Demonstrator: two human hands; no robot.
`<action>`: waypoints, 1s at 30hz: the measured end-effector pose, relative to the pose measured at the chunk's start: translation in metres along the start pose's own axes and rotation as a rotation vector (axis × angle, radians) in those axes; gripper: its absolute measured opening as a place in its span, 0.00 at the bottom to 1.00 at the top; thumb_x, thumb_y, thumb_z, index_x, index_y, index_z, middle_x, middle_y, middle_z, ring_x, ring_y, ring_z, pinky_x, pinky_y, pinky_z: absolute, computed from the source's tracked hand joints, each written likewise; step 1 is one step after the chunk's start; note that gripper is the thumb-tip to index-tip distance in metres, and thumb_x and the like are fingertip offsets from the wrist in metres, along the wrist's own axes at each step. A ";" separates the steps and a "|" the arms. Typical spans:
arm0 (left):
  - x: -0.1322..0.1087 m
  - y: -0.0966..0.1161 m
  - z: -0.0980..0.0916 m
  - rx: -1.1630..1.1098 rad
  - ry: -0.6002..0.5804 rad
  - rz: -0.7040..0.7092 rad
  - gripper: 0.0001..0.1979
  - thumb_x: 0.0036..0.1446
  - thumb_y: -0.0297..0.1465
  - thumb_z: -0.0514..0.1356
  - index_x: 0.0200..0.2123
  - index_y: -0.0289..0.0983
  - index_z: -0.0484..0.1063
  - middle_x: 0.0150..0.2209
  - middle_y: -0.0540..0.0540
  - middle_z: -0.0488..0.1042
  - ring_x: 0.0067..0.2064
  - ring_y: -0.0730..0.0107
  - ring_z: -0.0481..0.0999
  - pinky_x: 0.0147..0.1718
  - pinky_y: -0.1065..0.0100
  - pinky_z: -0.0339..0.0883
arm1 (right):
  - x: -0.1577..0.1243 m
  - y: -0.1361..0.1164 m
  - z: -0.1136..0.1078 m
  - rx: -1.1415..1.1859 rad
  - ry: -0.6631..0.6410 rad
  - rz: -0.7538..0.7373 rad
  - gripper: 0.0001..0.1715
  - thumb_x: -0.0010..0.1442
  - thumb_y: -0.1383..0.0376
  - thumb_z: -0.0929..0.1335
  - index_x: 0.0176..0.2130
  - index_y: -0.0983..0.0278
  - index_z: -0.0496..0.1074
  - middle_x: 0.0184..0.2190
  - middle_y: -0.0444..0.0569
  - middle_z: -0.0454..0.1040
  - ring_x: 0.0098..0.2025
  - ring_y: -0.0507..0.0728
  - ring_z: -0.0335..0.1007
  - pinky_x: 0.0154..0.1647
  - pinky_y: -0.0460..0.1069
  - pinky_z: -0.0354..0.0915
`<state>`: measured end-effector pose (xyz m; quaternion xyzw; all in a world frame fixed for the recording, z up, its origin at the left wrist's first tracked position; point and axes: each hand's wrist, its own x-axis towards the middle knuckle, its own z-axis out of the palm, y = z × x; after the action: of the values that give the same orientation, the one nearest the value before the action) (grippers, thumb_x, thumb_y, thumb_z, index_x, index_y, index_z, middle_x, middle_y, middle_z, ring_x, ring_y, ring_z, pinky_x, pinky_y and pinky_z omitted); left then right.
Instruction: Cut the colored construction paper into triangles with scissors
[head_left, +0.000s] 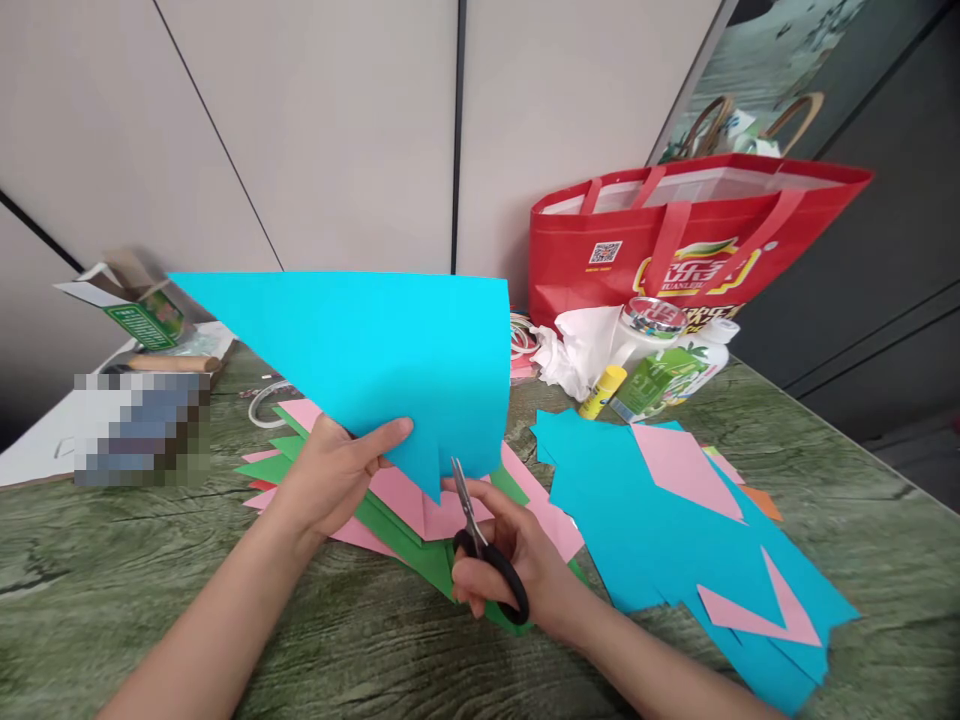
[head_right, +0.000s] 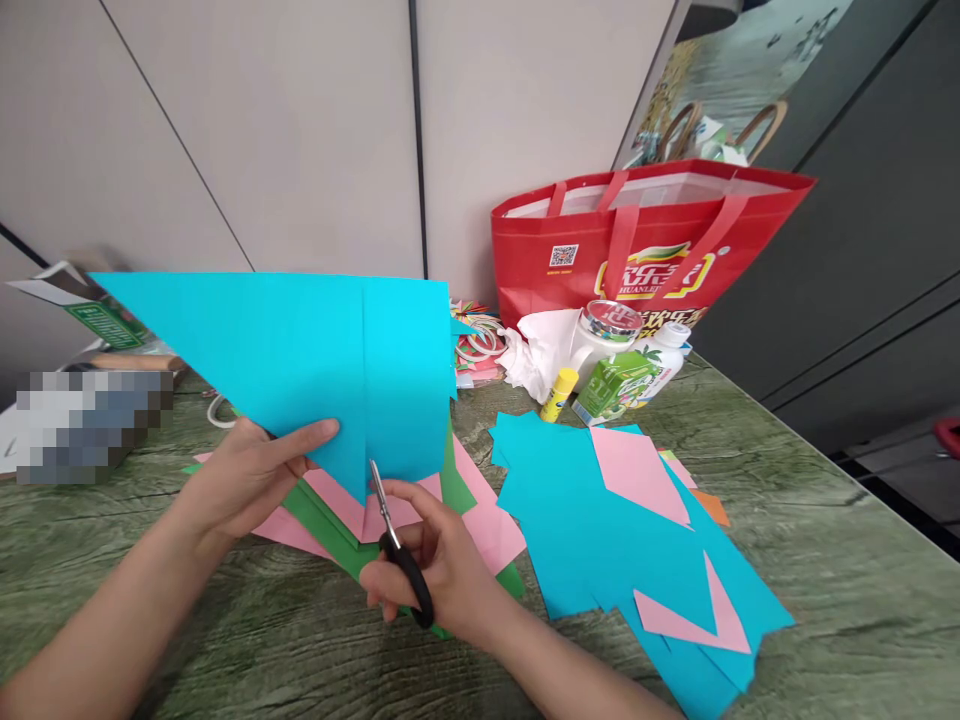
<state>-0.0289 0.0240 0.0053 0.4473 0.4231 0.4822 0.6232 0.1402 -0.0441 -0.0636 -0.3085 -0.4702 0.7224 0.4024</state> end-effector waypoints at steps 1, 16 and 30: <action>-0.001 0.001 0.001 -0.014 -0.013 -0.031 0.07 0.43 0.26 0.65 0.29 0.40 0.74 0.29 0.48 0.79 0.33 0.57 0.76 0.27 0.61 0.71 | 0.001 0.001 -0.001 0.004 -0.013 -0.002 0.36 0.46 0.60 0.71 0.52 0.60 0.56 0.20 0.40 0.70 0.17 0.48 0.63 0.19 0.44 0.60; -0.010 0.000 0.015 -0.106 -0.083 -0.201 0.15 0.47 0.26 0.63 0.41 0.33 0.72 0.36 0.41 0.79 0.36 0.57 0.77 0.32 0.61 0.74 | 0.004 0.000 0.000 -0.028 0.019 -0.049 0.30 0.47 0.57 0.71 0.46 0.62 0.60 0.27 0.44 0.68 0.28 0.51 0.63 0.29 0.47 0.60; -0.021 -0.016 0.030 -0.003 -0.072 -0.082 0.29 0.49 0.28 0.62 0.55 0.42 0.59 0.51 0.46 0.70 0.49 0.57 0.70 0.43 0.61 0.70 | 0.006 -0.003 0.000 -0.029 0.140 -0.188 0.18 0.43 0.64 0.74 0.36 0.62 0.67 0.33 0.46 0.74 0.34 0.55 0.70 0.39 0.49 0.64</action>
<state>-0.0006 -0.0031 -0.0006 0.4457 0.4175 0.4404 0.6580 0.1385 -0.0382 -0.0612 -0.3185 -0.4784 0.6511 0.4958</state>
